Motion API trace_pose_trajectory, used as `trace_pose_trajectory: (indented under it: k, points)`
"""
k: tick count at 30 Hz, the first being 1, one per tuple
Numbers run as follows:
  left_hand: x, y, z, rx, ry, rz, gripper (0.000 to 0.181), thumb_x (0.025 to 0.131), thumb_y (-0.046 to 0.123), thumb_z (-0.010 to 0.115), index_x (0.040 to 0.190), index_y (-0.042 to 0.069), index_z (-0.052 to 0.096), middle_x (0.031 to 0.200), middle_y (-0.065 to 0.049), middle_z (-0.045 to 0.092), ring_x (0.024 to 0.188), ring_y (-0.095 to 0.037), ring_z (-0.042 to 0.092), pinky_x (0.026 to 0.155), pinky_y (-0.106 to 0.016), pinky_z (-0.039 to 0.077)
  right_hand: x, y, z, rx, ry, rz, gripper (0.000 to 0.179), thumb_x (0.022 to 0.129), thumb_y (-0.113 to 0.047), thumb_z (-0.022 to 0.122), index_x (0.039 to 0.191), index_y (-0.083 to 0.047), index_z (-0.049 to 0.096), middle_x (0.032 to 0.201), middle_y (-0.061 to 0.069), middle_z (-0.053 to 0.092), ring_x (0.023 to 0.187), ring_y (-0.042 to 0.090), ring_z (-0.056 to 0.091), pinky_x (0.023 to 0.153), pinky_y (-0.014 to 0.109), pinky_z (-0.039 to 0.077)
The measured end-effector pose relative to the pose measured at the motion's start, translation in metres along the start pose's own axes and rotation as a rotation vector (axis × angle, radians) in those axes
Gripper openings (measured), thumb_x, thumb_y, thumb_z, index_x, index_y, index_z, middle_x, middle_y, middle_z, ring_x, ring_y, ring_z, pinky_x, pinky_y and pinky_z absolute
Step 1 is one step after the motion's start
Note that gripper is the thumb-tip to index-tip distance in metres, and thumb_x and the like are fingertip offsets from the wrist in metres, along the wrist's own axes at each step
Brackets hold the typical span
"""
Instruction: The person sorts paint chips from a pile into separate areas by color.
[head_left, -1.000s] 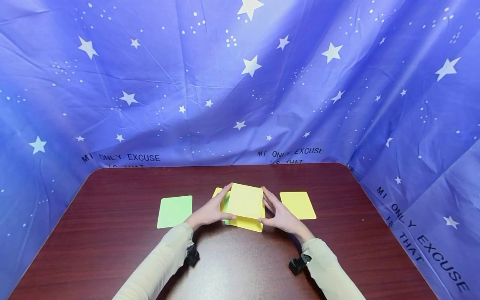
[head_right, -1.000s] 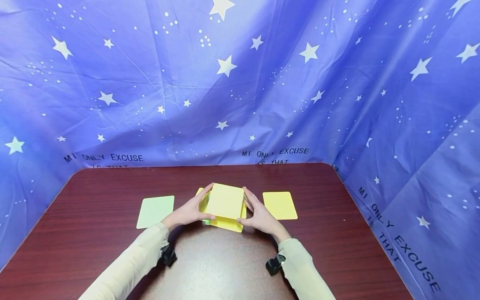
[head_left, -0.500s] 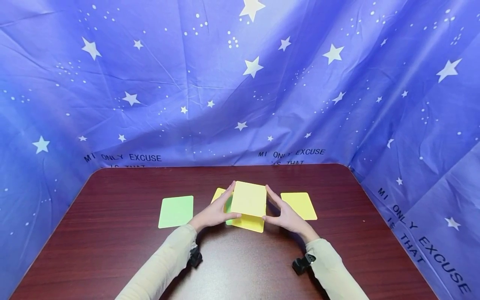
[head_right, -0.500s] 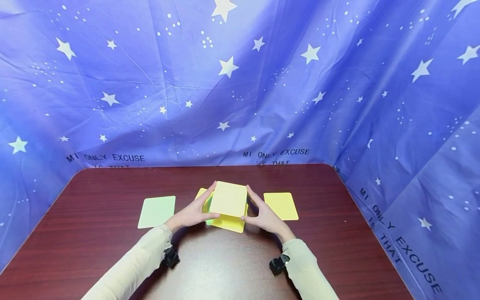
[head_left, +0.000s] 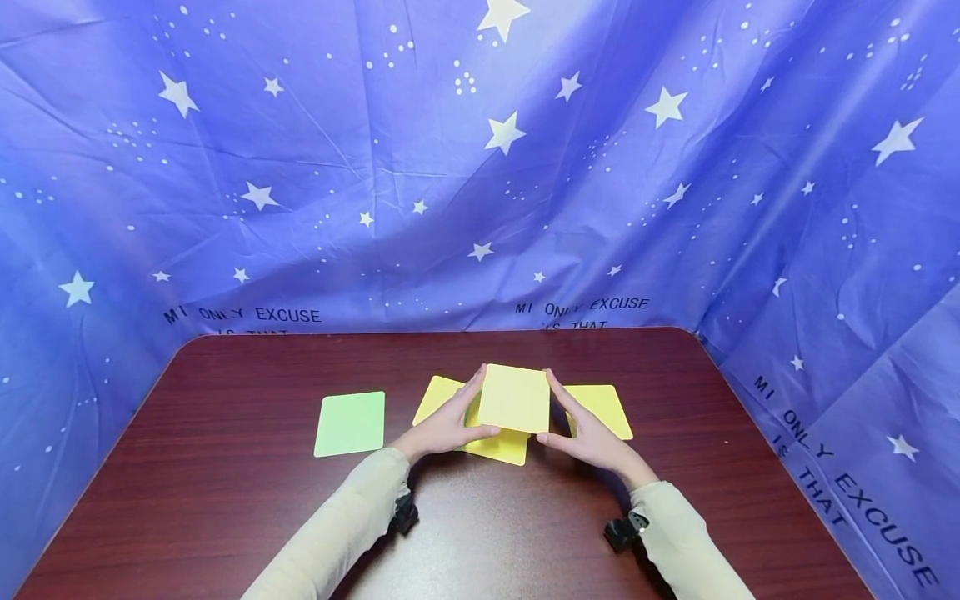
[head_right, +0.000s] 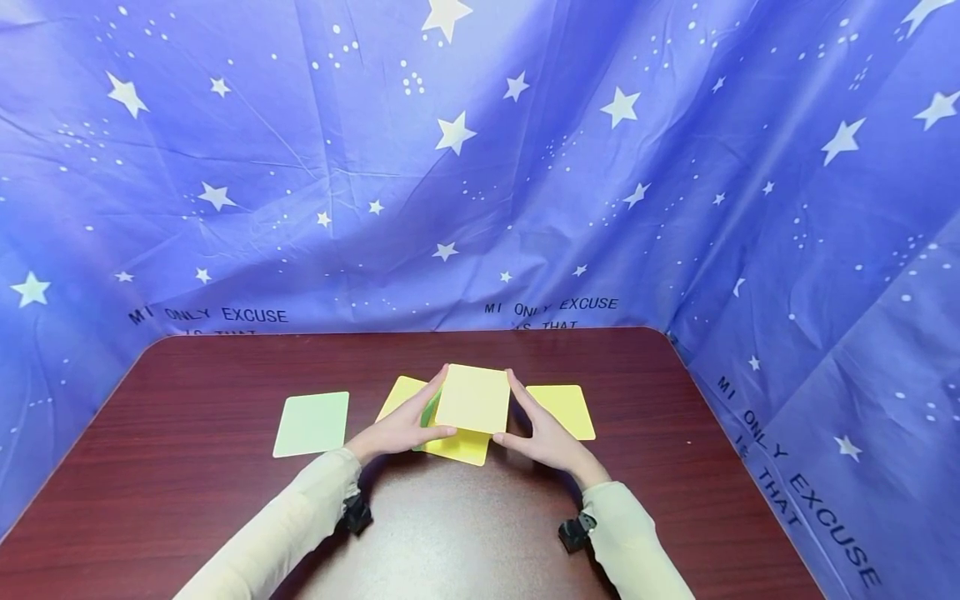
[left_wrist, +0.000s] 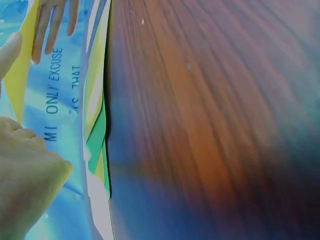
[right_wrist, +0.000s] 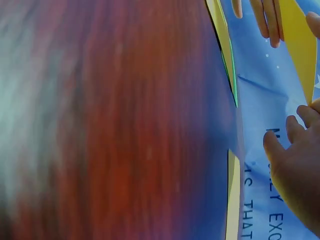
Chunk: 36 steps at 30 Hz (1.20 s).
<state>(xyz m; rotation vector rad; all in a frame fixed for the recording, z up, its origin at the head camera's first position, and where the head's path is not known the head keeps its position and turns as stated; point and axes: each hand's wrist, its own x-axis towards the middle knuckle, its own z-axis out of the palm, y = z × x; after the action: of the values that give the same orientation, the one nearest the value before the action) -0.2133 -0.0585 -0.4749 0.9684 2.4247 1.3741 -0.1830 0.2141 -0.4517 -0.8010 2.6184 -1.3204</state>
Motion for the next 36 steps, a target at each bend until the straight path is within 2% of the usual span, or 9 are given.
trace_pose_trajectory:
  k: [3,7,9,14,16,22,26,30,36]
  points:
    - [0.005,-0.001,0.005,0.013,-0.011,0.006,0.097,0.092,0.034,0.067,0.154,0.002,0.000,0.160,-0.006,-0.004,0.145,-0.033,0.003,0.115,-0.046,0.008,-0.005,-0.011,-0.008,-0.010,-0.009,0.002,0.091,0.088,-0.012,0.072,0.154,0.000,0.010,0.159,0.016,0.009,0.143,0.037,0.013,0.108,0.018,0.012]
    - [0.012,0.000,0.011,0.041,-0.044,0.031,0.098,0.091,0.030,0.068,0.154,0.001,-0.002,0.160,-0.009,-0.005,0.145,-0.032,0.002,0.115,-0.049,0.004,-0.011,-0.009,-0.015,-0.001,-0.001,0.010,0.093,0.086,-0.011,0.074,0.153,0.003,0.010,0.158,0.018,0.010,0.143,0.038,0.012,0.106,0.012,0.011]
    - [0.017,0.002,0.015,0.089,-0.059,0.061,0.100,0.090,0.026,0.070,0.153,-0.002,-0.003,0.160,-0.014,-0.004,0.145,-0.031,0.002,0.114,-0.051,0.002,-0.013,-0.003,-0.017,0.028,0.019,0.011,0.096,0.084,-0.010,0.075,0.153,0.001,0.010,0.158,0.016,0.009,0.143,0.037,0.011,0.105,0.010,0.010]
    - [0.026,0.007,0.027,0.174,-0.065,0.101,0.099,0.089,0.020,0.071,0.151,-0.007,-0.002,0.157,-0.025,0.001,0.145,-0.034,0.005,0.113,-0.056,0.003,-0.017,0.033,-0.020,0.034,0.056,0.050,0.103,0.083,-0.018,0.078,0.157,-0.018,0.006,0.161,0.007,0.007,0.145,0.027,0.008,0.104,0.008,0.010]
    - [0.030,0.010,0.032,0.169,-0.057,0.093,0.097,0.089,0.019,0.071,0.150,-0.008,0.000,0.157,-0.025,0.003,0.144,-0.036,0.006,0.113,-0.056,0.004,-0.019,0.044,-0.023,0.016,0.057,0.069,0.104,0.083,-0.023,0.079,0.157,-0.024,0.005,0.161,0.004,0.006,0.145,0.024,0.009,0.104,0.008,0.011]
    - [0.040,0.019,0.045,0.162,-0.038,0.050,0.097,0.088,0.024,0.072,0.152,-0.005,0.005,0.158,-0.022,0.007,0.145,-0.031,0.009,0.114,-0.052,0.006,-0.028,0.053,-0.035,-0.025,0.064,0.079,0.105,0.080,-0.025,0.081,0.157,-0.018,0.009,0.160,0.012,0.013,0.141,0.027,0.017,0.102,0.006,0.012]
    - [0.048,0.023,0.054,0.169,-0.018,0.034,0.098,0.085,0.026,0.076,0.152,-0.004,0.011,0.158,-0.021,0.012,0.145,-0.031,0.013,0.114,-0.051,0.009,-0.034,0.060,-0.044,-0.045,0.048,0.084,0.104,0.080,-0.023,0.080,0.157,-0.015,0.010,0.159,0.017,0.011,0.142,0.030,0.014,0.101,0.005,0.010]
    - [0.056,0.026,0.063,0.197,-0.006,0.008,0.099,0.083,0.029,0.078,0.152,-0.004,0.015,0.157,-0.021,0.016,0.144,-0.032,0.016,0.114,-0.051,0.011,-0.040,0.064,-0.051,-0.056,0.026,0.098,0.103,0.081,-0.023,0.079,0.157,-0.015,0.009,0.159,0.017,0.011,0.141,0.034,0.015,0.100,0.004,0.011]
    - [0.068,0.034,0.073,0.287,-0.039,-0.051,0.098,0.085,0.035,0.075,0.152,-0.005,0.015,0.158,-0.020,0.016,0.145,-0.029,0.014,0.114,-0.052,0.011,-0.043,0.071,-0.060,-0.120,0.008,0.125,0.102,0.082,-0.025,0.078,0.156,-0.009,0.010,0.159,0.018,0.011,0.141,0.038,0.015,0.100,0.005,0.011]
